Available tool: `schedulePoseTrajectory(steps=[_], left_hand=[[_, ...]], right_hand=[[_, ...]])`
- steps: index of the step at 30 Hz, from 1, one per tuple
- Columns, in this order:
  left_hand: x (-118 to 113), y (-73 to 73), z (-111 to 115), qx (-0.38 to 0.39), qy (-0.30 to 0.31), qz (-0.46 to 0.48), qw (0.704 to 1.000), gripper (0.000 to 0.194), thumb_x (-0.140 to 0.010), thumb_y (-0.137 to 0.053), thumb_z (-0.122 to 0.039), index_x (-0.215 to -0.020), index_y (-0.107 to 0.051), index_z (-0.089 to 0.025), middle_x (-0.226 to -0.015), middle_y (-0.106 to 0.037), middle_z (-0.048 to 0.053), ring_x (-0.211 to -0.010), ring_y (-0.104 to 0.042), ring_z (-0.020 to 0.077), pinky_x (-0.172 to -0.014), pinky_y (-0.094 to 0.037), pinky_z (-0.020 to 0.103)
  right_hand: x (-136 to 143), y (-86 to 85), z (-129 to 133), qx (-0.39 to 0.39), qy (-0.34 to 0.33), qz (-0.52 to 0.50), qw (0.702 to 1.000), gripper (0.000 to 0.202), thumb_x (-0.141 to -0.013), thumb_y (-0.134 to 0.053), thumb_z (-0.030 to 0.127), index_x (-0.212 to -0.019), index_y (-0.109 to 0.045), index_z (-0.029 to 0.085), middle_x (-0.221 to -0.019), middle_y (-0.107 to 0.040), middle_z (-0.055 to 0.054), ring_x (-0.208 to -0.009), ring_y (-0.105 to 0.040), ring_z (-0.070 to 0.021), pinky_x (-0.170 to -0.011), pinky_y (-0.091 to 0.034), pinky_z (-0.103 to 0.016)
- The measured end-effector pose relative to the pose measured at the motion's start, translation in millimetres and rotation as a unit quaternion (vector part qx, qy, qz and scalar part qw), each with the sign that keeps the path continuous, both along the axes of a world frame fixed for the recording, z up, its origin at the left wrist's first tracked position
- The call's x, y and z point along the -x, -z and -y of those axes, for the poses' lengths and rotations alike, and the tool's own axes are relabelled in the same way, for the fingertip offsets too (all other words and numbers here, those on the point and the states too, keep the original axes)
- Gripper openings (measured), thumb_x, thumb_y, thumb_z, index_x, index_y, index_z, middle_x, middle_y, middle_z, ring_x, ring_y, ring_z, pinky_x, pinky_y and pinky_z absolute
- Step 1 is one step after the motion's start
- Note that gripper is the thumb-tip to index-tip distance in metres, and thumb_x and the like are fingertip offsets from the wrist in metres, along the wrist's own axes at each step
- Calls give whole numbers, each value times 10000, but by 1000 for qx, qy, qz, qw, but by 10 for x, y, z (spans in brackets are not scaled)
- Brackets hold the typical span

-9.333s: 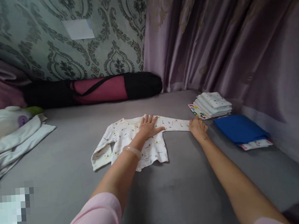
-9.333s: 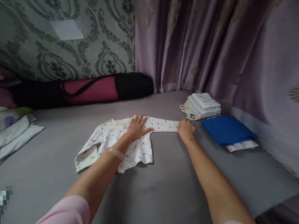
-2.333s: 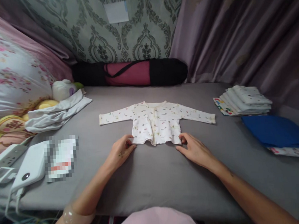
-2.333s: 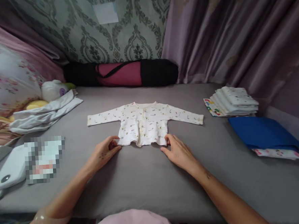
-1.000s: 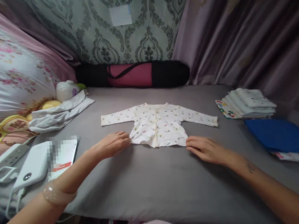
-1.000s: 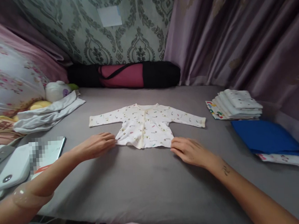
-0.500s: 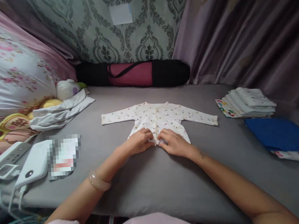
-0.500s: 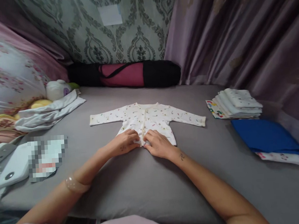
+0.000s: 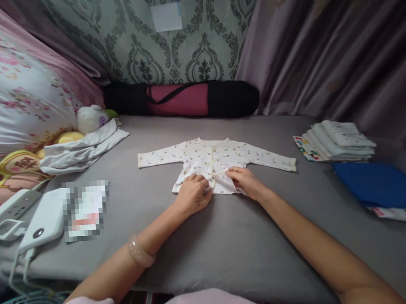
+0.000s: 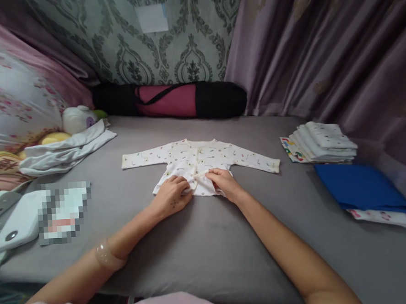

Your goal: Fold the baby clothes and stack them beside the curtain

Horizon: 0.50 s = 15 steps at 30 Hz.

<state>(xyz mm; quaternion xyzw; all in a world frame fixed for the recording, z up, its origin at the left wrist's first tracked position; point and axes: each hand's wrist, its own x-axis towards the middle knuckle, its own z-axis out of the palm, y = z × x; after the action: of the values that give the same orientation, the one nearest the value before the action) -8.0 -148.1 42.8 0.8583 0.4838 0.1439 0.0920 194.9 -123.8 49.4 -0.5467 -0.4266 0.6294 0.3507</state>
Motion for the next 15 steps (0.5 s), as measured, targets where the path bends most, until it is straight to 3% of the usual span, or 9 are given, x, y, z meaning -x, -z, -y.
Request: schedulePoseTrajectory(steps=[5,8,12,15], left_hand=[[-71,-106,32,-19,-39,59,997,210,-876,-503,-273,-753,-653,-193,-821,-639,61,-861,-537,219,-801,-428,340],[-152,-76,47,18,-37,69,997,264,-922,-441,-290,-778,-639,-190,-773,-622,54,-788,-559,191,-710,-424,296],[-230,65,86,54,-5,50,997,244,-934,-422,-261,-851,-639,-187,-814,-631,66,-830,-587,204,-704,-435,289],[-226,75,170,47,48,50,997,220,-926,-437,-230,-940,-651,-180,-943,-643,88,-913,-589,214,-793,-451,309]], right_hand=[[9,-100,17,-59,-30,40,997,241,-687,-643,427,-716,-587,194,-529,-476,68,-459,-393,-85,-425,-270,-212],[23,-145,12,-131,-56,90,986,230,-747,-593,421,-735,-605,191,-591,-518,55,-527,-434,-94,-493,-314,-216],[81,-131,35,-249,-127,193,941,206,-808,-527,348,-727,-620,184,-683,-592,23,-642,-505,-120,-603,-375,-231],[121,-118,95,-276,-185,255,908,211,-836,-504,304,-771,-662,179,-733,-642,-5,-683,-538,-135,-631,-390,-238]])
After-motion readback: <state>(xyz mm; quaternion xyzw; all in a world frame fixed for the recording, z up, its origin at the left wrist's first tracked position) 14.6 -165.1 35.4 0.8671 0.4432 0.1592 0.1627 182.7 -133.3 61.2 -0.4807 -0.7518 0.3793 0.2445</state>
